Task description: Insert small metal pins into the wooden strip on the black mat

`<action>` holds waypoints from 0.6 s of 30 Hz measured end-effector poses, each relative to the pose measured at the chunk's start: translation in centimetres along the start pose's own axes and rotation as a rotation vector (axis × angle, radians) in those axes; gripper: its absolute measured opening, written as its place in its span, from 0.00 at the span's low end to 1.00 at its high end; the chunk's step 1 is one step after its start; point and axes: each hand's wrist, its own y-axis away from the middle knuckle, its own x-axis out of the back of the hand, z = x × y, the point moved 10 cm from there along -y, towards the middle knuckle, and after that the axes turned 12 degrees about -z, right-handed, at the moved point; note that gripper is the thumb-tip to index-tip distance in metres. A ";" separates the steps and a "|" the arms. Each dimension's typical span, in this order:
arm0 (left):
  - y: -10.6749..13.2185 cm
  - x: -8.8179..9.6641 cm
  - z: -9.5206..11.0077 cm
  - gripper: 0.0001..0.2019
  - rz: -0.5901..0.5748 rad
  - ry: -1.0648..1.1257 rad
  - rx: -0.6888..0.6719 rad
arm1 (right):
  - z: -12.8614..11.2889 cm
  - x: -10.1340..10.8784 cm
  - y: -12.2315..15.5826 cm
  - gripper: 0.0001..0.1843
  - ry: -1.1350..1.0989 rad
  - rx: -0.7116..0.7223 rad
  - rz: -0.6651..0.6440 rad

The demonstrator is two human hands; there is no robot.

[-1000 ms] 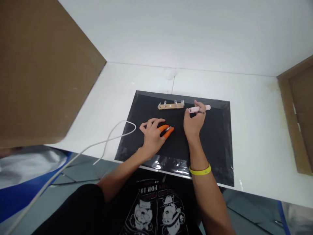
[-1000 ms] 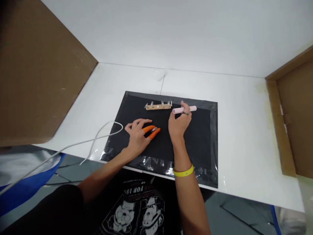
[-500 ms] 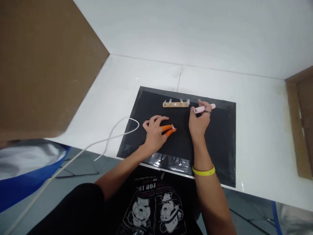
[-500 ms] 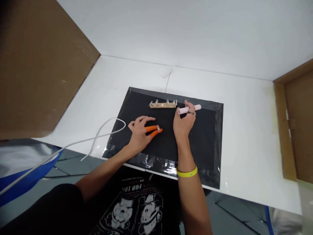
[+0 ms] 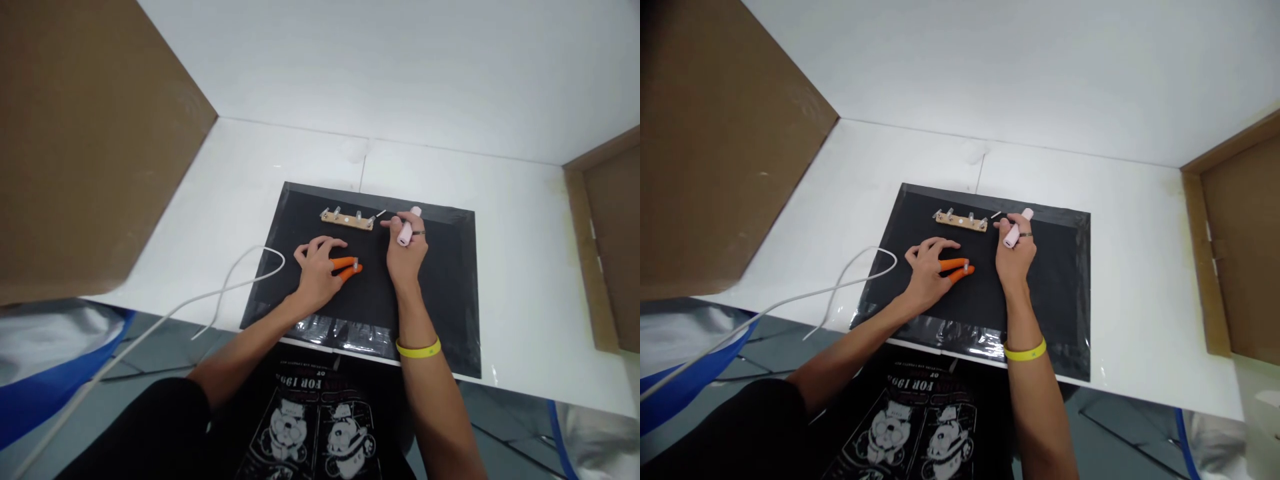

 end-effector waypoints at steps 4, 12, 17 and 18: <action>0.0 0.2 -0.1 0.05 0.005 0.026 0.005 | 0.2 -0.1 0.0 0.15 0.000 -0.005 -0.001; -3.6 0.0 3.5 0.06 0.123 0.305 -0.167 | 0.8 0.7 -0.3 0.29 -0.156 -0.019 -0.021; -7.2 -2.2 6.7 0.04 0.180 0.449 -0.241 | 1.9 3.9 -0.8 0.33 -0.290 -0.041 0.143; -7.6 -2.7 7.1 0.04 0.184 0.481 -0.246 | 2.3 4.5 -0.9 0.31 -0.316 -0.046 0.195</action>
